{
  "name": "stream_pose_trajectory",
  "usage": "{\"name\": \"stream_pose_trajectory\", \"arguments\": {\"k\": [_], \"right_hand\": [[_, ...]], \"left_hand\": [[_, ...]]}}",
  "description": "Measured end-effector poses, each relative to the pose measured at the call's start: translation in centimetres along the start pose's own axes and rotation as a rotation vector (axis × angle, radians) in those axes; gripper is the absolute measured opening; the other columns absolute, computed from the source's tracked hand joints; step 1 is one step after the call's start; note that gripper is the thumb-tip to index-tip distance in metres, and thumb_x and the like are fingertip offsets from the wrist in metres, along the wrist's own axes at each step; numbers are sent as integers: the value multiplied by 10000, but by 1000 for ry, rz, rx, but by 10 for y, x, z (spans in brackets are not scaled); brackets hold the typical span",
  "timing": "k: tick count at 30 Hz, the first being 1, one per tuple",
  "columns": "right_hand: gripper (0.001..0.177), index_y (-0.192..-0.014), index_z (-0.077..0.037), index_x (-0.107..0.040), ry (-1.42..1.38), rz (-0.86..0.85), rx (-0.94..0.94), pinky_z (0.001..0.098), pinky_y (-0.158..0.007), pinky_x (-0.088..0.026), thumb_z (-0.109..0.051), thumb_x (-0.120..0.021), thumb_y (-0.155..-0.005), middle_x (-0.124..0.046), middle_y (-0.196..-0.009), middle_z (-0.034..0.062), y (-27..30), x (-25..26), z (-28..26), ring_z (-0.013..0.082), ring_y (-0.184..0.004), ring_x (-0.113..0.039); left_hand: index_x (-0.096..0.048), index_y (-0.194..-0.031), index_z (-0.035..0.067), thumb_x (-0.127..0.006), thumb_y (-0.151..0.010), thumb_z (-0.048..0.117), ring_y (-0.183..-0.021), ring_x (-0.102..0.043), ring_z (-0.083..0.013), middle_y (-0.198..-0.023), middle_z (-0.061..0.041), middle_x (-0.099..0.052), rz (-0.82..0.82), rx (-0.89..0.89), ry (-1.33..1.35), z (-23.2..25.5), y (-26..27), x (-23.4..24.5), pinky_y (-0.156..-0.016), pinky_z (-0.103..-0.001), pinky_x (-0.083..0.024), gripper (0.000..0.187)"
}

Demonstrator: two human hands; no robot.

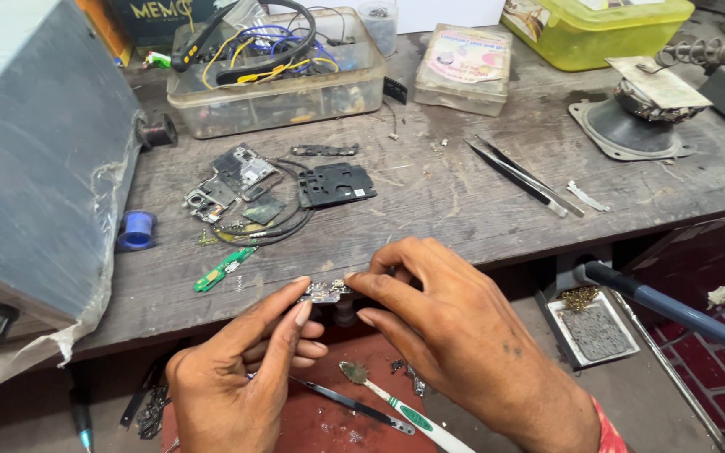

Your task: The person cleans a small circuit board with a toothbrush, then uses a metal file to smooth its edges. Finally, they apply a paste from a syringe onto the board's surface.

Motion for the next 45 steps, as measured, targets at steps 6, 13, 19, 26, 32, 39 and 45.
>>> {"name": "stream_pose_trajectory", "arguments": {"k": [6,13,19,26,32,39,45], "right_hand": [[334,-1173,-80,-702,-21,-1,1,388,-807,-526,-115,-759,-846,-649,-1058,85,0,2,-1,281,-959,-651],[318,-1163,-87,-694,-27,2,7,392,-801,-522,-110,-758,-852,-639,-1043,82,1,4,-1,278,-946,-644],[298,-1165,-83,-694,-43,11,16,390,-796,-517,-106,-742,-872,-636,-1040,81,3,5,-1,276,-935,-637],[291,-1177,-88,-703,-50,11,13,390,-784,-521,-103,-722,-888,-637,-1029,85,2,6,0,277,-926,-638],[283,-1180,-86,-700,-61,11,12,393,-789,-527,-107,-714,-898,-637,-1043,96,4,6,3,289,-941,-641],[296,-1184,-97,-709,-51,14,0,388,-802,-538,-93,-705,-888,-646,-1051,92,5,4,5,286,-955,-653],[327,-1198,-68,-690,-8,24,68,390,-794,-536,-101,-732,-876,-636,-1060,100,4,6,-1,284,-959,-652]], "left_hand": [[-803,-1157,112,-709,-840,6,-674,-781,-118,-791,-90,-832,23,61,-40,-2,0,0,-595,-257,-656,347],[-786,-1163,95,-697,-848,-1,-690,-788,-121,-802,-102,-833,1,53,-72,3,-1,-2,-611,-255,-661,341],[-783,-1173,83,-699,-841,-12,-698,-794,-135,-802,-111,-826,2,39,-70,4,0,-5,-608,-263,-666,354],[-782,-1109,48,-702,-830,-32,-675,-792,-166,-796,-142,-817,26,71,-21,-2,-1,-5,-597,-276,-669,301],[-781,-1104,36,-707,-826,-41,-665,-799,-166,-801,-140,-822,36,18,-50,-1,-1,-4,-606,-275,-680,298],[-776,-1160,38,-719,-804,-43,-654,-810,-158,-787,-136,-829,6,-24,-35,-9,-3,-3,-606,-275,-681,370],[-776,-1121,8,-722,-821,-46,-658,-810,-159,-796,-139,-832,-9,-132,5,-14,-6,-4,-621,-273,-680,309]]}}
Point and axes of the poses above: each hand's wrist, its own y-axis away from the middle knuckle, its own x-axis out of the back of the hand, z = x × y, the point moved 10 cm from there along -y, towards the middle knuckle
